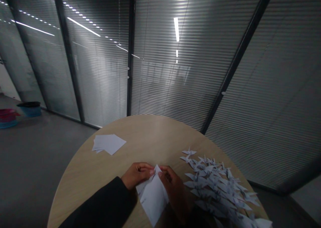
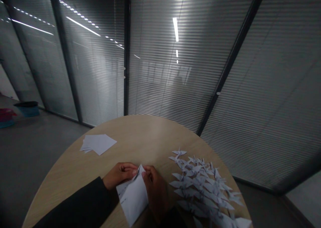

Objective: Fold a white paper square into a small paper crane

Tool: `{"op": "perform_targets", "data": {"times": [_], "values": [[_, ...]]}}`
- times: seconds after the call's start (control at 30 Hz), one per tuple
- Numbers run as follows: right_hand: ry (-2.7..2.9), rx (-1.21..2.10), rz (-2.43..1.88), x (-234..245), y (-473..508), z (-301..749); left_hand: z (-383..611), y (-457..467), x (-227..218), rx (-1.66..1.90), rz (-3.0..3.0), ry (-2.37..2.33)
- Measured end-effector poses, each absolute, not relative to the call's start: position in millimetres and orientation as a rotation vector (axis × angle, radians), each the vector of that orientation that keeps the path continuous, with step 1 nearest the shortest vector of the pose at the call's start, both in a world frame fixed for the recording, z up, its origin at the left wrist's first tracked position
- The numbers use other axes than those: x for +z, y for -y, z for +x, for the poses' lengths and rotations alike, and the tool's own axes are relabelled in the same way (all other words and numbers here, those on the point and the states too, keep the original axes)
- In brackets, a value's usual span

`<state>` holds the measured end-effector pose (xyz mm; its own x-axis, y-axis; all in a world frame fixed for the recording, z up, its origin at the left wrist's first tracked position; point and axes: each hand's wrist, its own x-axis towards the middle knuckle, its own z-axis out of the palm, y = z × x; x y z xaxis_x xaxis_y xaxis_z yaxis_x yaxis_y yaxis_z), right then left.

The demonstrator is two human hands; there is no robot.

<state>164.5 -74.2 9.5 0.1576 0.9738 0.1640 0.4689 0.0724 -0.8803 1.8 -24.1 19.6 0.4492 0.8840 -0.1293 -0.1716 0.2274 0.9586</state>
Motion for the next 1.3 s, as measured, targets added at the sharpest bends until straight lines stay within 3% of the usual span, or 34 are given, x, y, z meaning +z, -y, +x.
{"op": "perform_targets", "data": {"times": [0.47,0.97,1.3], "values": [[1.381,0.562,-1.625,19,79,158,4,21,14,0.971,1.041,-0.872],[1.632,0.312,-1.319,5,75,156,3,26,28,0.946,0.967,-0.830],[1.532,0.470,-1.415,3,75,157,2,27,30,0.989,1.083,-0.814]]}}
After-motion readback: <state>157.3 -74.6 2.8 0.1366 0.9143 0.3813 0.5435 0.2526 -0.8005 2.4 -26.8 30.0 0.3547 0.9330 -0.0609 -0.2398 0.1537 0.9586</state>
